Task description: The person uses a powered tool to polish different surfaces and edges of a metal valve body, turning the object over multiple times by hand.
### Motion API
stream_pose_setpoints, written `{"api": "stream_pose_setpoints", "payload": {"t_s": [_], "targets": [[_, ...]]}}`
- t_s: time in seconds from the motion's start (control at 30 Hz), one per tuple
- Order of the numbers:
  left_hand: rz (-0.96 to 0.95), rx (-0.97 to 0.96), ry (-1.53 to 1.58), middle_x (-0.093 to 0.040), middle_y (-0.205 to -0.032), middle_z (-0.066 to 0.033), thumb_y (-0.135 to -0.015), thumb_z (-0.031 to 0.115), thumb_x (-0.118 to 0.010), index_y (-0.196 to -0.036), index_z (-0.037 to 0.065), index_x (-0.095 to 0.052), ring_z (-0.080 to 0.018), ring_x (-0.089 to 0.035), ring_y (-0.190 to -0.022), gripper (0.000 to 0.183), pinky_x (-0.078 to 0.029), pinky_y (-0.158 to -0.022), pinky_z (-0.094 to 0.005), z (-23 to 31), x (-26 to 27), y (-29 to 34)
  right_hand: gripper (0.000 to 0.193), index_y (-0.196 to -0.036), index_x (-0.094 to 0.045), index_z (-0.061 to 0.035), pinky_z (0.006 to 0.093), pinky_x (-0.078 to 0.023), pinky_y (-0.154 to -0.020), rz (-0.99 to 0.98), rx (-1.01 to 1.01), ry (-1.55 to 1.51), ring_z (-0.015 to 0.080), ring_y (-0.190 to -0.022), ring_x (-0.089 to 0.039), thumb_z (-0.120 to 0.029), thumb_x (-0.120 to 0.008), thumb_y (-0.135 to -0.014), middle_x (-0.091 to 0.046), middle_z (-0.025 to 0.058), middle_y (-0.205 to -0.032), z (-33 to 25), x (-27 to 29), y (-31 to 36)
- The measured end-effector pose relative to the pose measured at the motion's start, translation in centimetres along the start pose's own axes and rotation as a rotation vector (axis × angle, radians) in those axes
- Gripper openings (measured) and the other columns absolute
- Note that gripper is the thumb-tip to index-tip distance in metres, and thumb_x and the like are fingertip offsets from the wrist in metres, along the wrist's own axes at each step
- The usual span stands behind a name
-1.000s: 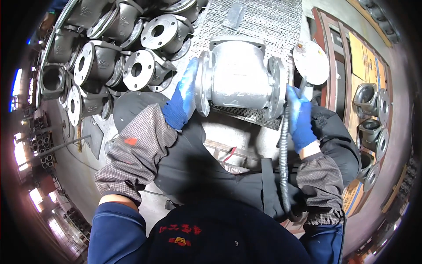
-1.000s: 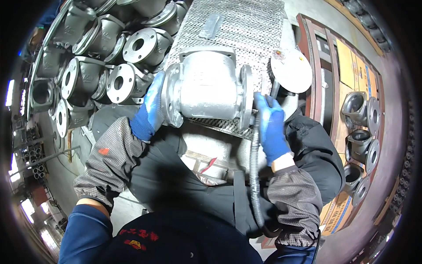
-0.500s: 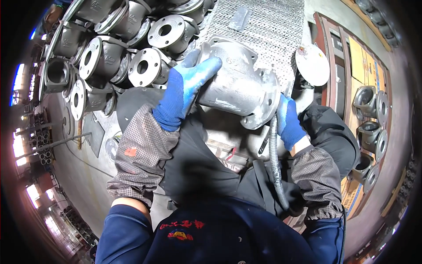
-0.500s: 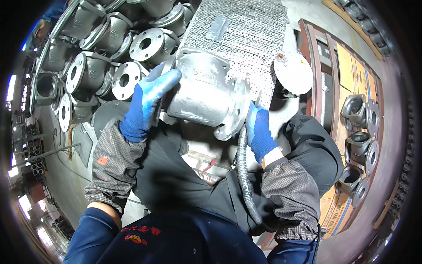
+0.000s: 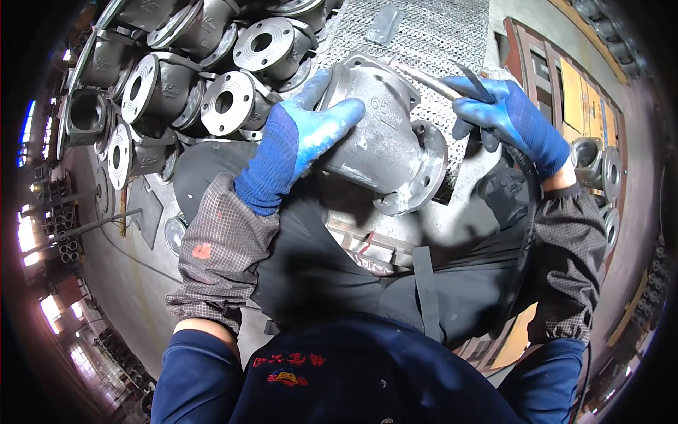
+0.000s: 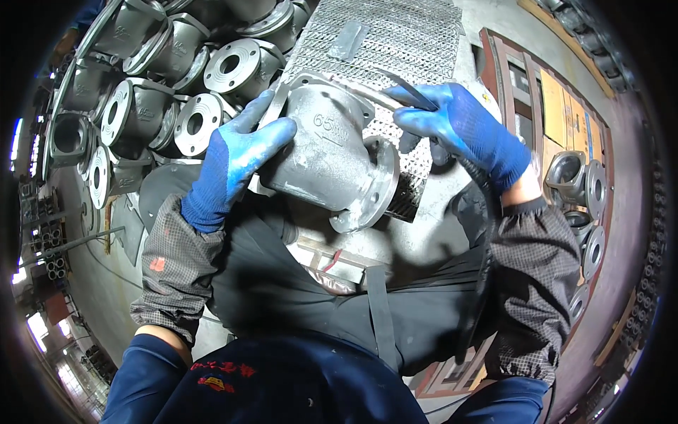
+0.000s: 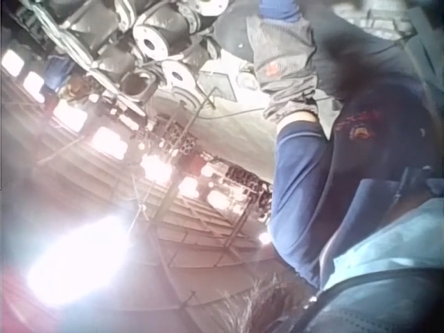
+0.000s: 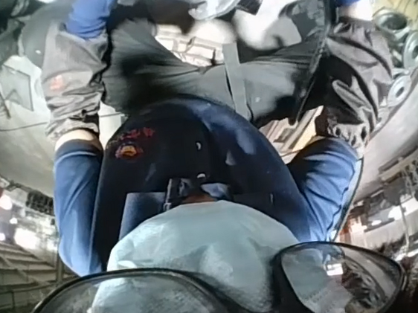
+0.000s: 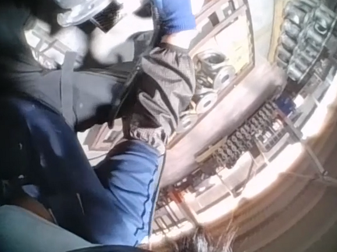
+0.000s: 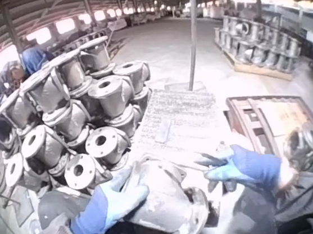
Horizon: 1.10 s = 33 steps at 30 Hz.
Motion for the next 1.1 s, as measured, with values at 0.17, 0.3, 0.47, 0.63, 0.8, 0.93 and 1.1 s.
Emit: {"api": "stream_pose_setpoints", "payload": {"t_s": [0.17, 0.3, 0.47, 0.63, 0.8, 0.93, 1.1], "targets": [[-0.001, 0.023, -0.166, -0.047, -0.136, -0.0224, -0.083, 0.021, -0.068, -0.130, -0.005, -0.049, -0.0214, -0.049, -0.121, 0.057, -0.038, -0.102, -0.0290, 0.1, 0.0, -0.3, 0.041, -0.123, -0.060, -0.0046, 0.0202, -0.040, -0.040, -0.096, 0.137, 0.223, 0.0046, -0.043, -0.051, -0.023, -0.060, -0.086, -0.066, 0.0038, -0.064, -0.1, 0.4, -3.0], [-0.028, -0.015, -0.236, -0.050, -0.134, -0.0206, -0.083, 0.022, -0.068, -0.132, -0.008, -0.045, -0.0206, -0.049, -0.122, 0.062, -0.037, -0.102, -0.0295, 0.1, -0.1, -0.3, 0.040, -0.126, -0.058, -0.0042, 0.0187, -0.039, -0.040, -0.089, 0.000, 0.176, 0.0035, -0.043, -0.048, -0.018, -0.058, -0.088, -0.063, 0.0033, -0.064, -0.2, 0.6, -3.1], [-0.007, 0.043, -0.247, -0.052, -0.132, -0.0195, -0.082, 0.024, -0.069, -0.135, -0.008, -0.042, -0.0202, -0.050, -0.120, 0.067, -0.038, -0.101, -0.0294, 0.2, -0.1, -0.2, 0.039, -0.125, -0.058, -0.0050, 0.0189, -0.040, -0.040, -0.094, 0.050, 0.227, 0.0035, -0.045, -0.051, -0.019, -0.057, -0.089, -0.064, 0.0034, -0.064, -0.6, 0.6, -3.3], [-0.019, 0.018, -0.273, -0.053, -0.131, -0.0199, -0.082, 0.026, -0.069, -0.134, -0.008, -0.042, -0.0202, -0.050, -0.119, 0.068, -0.039, -0.101, -0.0294, 0.3, -0.2, -0.2, 0.037, -0.124, -0.059, -0.0052, 0.0172, -0.038, -0.038, -0.094, 0.042, 0.169, 0.0024, -0.041, -0.048, -0.018, -0.058, -0.089, -0.064, 0.0037, -0.064, -0.5, 0.6, -3.1], [0.018, 0.001, -0.334, -0.059, -0.121, -0.0215, -0.078, 0.035, -0.071, -0.134, -0.007, -0.043, -0.0216, -0.058, -0.109, 0.076, -0.045, -0.093, -0.0294, 0.2, 0.4, -0.3, 0.036, -0.121, -0.061, -0.0044, 0.0170, -0.037, -0.037, -0.080, 0.018, 0.149, 0.0025, -0.039, -0.047, -0.017, -0.058, -0.088, -0.064, 0.0037, -0.062, -0.4, 0.7, -3.3], [0.033, -0.063, -0.314, -0.060, -0.120, -0.0225, -0.076, 0.038, -0.072, -0.134, -0.007, -0.043, -0.0221, -0.061, -0.106, 0.079, -0.048, -0.090, -0.0295, 0.0, 0.4, -0.6, 0.036, -0.121, -0.061, -0.0046, 0.0169, -0.037, -0.037, -0.067, -0.014, 0.137, 0.0026, -0.039, -0.047, -0.017, -0.059, -0.088, -0.064, 0.0043, -0.063, -0.1, 0.7, -3.3], [0.017, -0.100, -0.356, -0.056, -0.125, -0.0228, -0.077, 0.037, -0.072, -0.135, -0.009, -0.041, -0.0226, -0.059, -0.111, 0.080, -0.047, -0.092, -0.0295, 0.7, 0.2, -0.5, 0.040, -0.125, -0.057, -0.0034, 0.0172, -0.038, -0.038, -0.030, 0.017, 0.135, 0.0032, -0.041, -0.049, -0.019, -0.058, -0.088, -0.064, 0.0044, -0.064, 0.3, 1.2, -2.6]]}}
Point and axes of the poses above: each hand's wrist, its own y-axis away from the middle knuckle, its own x-axis out of the back of the hand, z = x × y, the point moved 9 cm from there along -y, towards the middle knuckle
